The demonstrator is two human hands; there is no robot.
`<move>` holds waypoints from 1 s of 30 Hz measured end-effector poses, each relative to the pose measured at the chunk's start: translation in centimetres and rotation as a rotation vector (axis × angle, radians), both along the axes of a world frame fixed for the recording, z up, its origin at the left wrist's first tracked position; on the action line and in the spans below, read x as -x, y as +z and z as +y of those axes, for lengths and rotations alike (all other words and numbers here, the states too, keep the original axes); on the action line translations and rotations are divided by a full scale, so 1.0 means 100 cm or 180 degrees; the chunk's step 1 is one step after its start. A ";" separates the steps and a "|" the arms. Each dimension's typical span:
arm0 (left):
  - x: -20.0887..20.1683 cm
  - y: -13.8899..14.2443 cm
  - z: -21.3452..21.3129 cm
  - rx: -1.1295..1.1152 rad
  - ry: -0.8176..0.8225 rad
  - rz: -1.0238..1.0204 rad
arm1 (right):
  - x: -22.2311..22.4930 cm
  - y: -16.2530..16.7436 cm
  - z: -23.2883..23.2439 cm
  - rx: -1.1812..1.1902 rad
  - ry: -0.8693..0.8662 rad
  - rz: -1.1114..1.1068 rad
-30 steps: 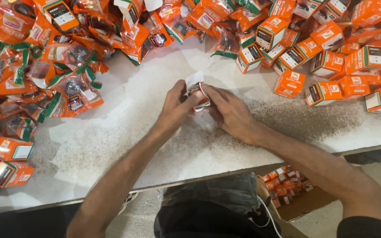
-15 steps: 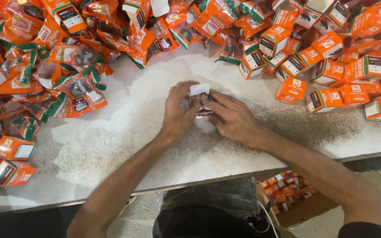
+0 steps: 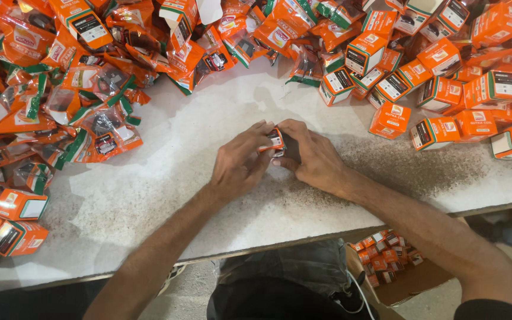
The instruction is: The person picks small plastic-wrapped toy items from a large pile on the table and places them into small orange paper boxes, folding the boxes closed. They repeat this packing cycle continuously, pushing packed boxes back into the pile and grabbing new items and flat boxes as needed.
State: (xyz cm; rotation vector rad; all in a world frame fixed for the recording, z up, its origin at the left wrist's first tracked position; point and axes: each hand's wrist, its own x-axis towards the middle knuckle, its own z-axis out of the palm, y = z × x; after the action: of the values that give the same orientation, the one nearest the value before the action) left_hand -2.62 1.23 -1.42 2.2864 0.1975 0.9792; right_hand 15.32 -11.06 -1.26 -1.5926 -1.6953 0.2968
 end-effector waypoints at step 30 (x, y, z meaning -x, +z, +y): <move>-0.053 0.021 0.024 0.1078 0.0562 -0.0229 | -0.018 0.000 0.012 -0.0754 -0.0543 -0.1060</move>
State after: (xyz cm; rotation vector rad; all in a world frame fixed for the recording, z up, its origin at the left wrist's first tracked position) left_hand 2.64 3.62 0.64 1.9460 0.5024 1.0274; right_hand 17.12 -9.84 -1.24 -1.6585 -1.7467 -0.2604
